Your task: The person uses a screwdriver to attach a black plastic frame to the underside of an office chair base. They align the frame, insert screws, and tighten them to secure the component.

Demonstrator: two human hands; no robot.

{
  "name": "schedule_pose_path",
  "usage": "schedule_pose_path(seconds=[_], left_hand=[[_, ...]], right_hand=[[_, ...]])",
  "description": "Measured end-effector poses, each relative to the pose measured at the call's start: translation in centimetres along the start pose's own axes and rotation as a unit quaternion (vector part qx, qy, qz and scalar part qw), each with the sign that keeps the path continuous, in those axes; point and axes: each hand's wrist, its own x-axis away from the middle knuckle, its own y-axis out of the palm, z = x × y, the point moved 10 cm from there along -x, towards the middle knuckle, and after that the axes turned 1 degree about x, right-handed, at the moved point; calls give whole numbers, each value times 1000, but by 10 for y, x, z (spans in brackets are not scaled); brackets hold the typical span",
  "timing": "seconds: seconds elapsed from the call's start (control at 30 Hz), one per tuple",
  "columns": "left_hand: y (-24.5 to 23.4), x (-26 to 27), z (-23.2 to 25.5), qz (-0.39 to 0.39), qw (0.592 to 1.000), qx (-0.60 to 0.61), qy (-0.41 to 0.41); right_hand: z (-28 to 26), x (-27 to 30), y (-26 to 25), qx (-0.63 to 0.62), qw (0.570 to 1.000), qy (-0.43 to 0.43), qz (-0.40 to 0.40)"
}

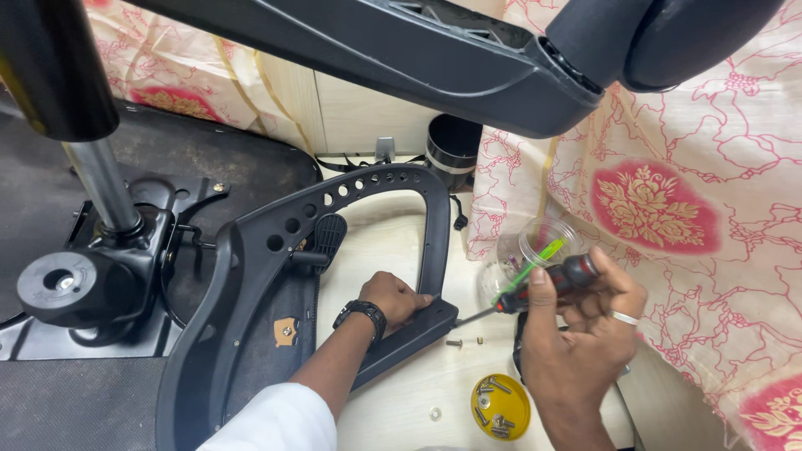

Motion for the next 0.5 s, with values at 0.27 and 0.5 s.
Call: schedule_pose_path(seconds=[0.27, 0.5], left_hand=[[0, -4, -7, 34, 999, 23, 15], [-2, -2, -3, 39, 999, 19, 9]], right_hand=[[21, 0, -47, 26, 999, 7, 41], [21, 8, -43, 14, 999, 18, 27]])
